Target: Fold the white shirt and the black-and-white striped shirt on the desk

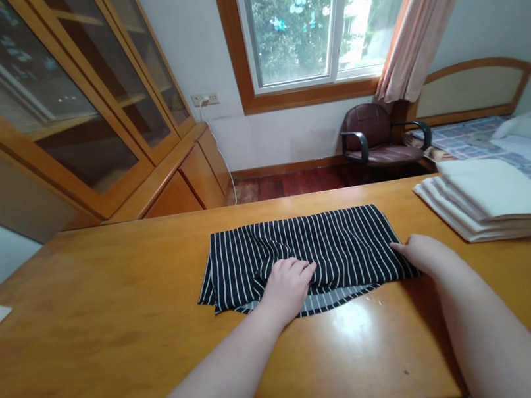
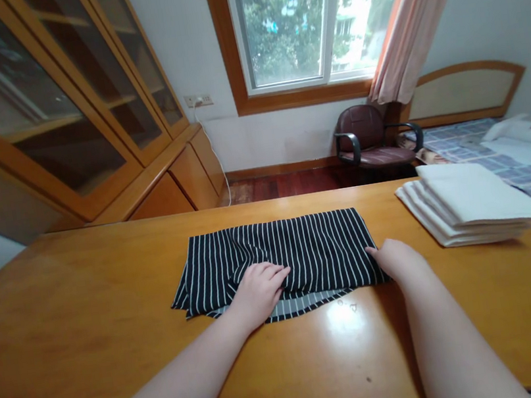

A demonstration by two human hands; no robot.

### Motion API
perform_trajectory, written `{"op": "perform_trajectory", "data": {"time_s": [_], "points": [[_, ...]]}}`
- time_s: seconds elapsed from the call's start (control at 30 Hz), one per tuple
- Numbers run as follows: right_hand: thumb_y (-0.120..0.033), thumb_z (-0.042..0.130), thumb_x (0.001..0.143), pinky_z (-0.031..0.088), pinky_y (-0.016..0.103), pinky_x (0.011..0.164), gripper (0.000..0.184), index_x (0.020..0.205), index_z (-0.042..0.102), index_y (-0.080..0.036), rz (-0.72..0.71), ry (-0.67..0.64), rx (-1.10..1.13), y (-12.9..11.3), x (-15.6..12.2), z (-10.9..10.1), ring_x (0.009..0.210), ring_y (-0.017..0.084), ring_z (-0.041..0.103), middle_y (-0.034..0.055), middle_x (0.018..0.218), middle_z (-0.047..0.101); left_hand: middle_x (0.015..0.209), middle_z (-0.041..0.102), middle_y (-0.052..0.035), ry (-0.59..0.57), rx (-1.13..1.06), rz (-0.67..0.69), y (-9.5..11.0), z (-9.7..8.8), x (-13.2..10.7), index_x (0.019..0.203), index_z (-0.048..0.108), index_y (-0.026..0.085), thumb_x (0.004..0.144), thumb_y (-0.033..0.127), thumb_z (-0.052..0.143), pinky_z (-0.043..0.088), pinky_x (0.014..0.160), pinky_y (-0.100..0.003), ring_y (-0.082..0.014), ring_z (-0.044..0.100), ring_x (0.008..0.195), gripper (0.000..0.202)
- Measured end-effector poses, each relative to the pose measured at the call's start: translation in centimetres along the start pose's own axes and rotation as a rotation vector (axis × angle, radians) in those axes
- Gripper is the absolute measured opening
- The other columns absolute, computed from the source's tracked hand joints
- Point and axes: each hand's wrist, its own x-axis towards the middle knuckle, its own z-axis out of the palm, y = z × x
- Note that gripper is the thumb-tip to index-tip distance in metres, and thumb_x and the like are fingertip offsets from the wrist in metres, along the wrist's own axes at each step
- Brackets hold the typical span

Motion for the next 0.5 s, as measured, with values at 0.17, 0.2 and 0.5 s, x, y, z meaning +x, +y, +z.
{"op": "perform_trajectory", "data": {"time_s": [0.17,0.2,0.5], "points": [[-0.037,0.032,0.089,0.046,0.036,0.072,0.042,0.093,0.065,-0.01,0.013,0.136,0.011,-0.6,0.3,0.2,0.086,0.028,0.065,0.0217,0.092,0.067,0.097,0.062,-0.0045,-0.048,0.061,0.04,0.5,-0.1,0.1,0.103,0.059,0.021,0.084,0.01,0.044,0.038,0.084,-0.037,-0.0194,0.052,0.093,0.026],[-0.038,0.031,0.089,0.046,0.036,0.071,0.044,0.094,0.064,-0.01,0.037,0.164,0.025,-0.7,0.3,0.1,0.085,0.028,0.065,0.0216,0.091,0.067,0.095,0.061,-0.0046,-0.059,0.079,0.051,0.6,-0.1,0.1,0.1,0.059,0.021,0.084,0.009,0.044,0.039,0.082,-0.037,-0.0193,0.052,0.091,0.025],[-0.043,0.04,0.086,0.045,0.042,0.084,0.045,0.109,0.059,-0.009,-0.09,0.363,0.122,-1.6,-1.8,-0.6,0.099,0.031,0.059,0.02,0.105,0.063,0.101,0.062,-0.0047,-0.089,0.041,0.108,0.6,-0.1,0.1,0.11,0.057,0.021,0.084,0.008,0.043,0.041,0.081,-0.035,-0.0189,0.053,0.094,0.032]]}}
